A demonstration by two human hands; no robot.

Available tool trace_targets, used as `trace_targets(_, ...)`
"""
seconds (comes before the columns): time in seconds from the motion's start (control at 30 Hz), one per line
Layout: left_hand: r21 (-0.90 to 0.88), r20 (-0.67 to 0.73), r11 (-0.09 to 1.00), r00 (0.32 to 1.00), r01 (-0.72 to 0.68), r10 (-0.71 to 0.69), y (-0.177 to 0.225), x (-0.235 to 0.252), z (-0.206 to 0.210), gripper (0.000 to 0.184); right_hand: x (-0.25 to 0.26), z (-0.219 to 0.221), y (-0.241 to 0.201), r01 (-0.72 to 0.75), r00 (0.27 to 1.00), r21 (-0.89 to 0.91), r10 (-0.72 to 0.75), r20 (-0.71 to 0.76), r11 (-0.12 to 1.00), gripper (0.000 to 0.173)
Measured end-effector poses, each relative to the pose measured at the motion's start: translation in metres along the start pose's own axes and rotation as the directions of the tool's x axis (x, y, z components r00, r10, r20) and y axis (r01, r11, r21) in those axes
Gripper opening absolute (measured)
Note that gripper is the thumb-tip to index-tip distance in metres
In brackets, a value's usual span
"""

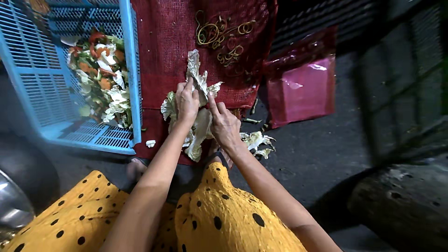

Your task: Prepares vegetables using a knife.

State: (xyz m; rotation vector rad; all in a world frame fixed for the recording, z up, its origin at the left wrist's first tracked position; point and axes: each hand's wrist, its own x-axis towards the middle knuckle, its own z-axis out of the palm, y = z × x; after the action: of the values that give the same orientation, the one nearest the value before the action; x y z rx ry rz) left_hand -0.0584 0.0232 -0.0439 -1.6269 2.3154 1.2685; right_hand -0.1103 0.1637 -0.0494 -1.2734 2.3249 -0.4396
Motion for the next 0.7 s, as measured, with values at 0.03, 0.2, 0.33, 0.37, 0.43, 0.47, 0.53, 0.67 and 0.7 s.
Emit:
trace_targets(0.03,0.001,-0.002,1.0,1.0,-0.001,0.001,0.0,0.0,0.0,0.046,0.001,0.0,-0.003,-0.012,1.0,-0.009,0.012,0.011,1.0,0.07)
trace_targets(0.2,0.027,-0.019,0.999,0.999,-0.029,0.029,-0.002,0.0,0.003,0.045,0.022,0.003,-0.014,-0.056,0.998,-0.034,0.057,0.024,0.998,0.066)
trace_targets(0.33,0.059,-0.041,0.997,0.997,-0.058,0.061,-0.003,-0.001,0.006,0.039,0.054,-0.002,-0.028,-0.089,0.994,-0.044,0.092,0.064,0.995,0.062)
trace_targets(0.37,0.06,-0.053,0.996,0.996,-0.07,0.073,-0.004,-0.001,0.006,0.036,0.059,-0.003,-0.031,-0.093,0.993,-0.056,0.096,0.064,0.994,0.059)
trace_targets(0.43,0.062,-0.068,0.996,0.995,-0.071,0.075,-0.005,-0.001,0.007,0.035,0.059,-0.007,-0.036,-0.1,0.992,-0.065,0.105,0.064,0.993,0.059)
trace_targets(0.47,0.069,-0.069,0.995,0.995,-0.065,0.07,-0.004,-0.001,0.007,0.035,0.054,-0.008,-0.036,-0.104,0.992,-0.062,0.108,0.063,0.993,0.061)
trace_targets(0.53,0.071,-0.052,0.997,0.998,-0.039,0.043,-0.002,0.0,0.006,0.04,0.039,-0.007,-0.028,-0.111,0.991,-0.05,0.114,0.074,0.993,0.065)
trace_targets(0.67,0.035,-0.03,0.999,0.999,-0.011,0.012,-0.003,-0.001,0.005,0.047,-0.001,-0.001,-0.007,-0.088,0.994,-0.063,0.092,0.056,0.994,0.068)
trace_targets(0.7,0.036,-0.035,0.999,0.999,-0.019,0.02,-0.004,-0.001,0.006,0.047,-0.01,-0.003,-0.003,-0.092,0.991,-0.061,0.097,0.087,0.994,0.072)
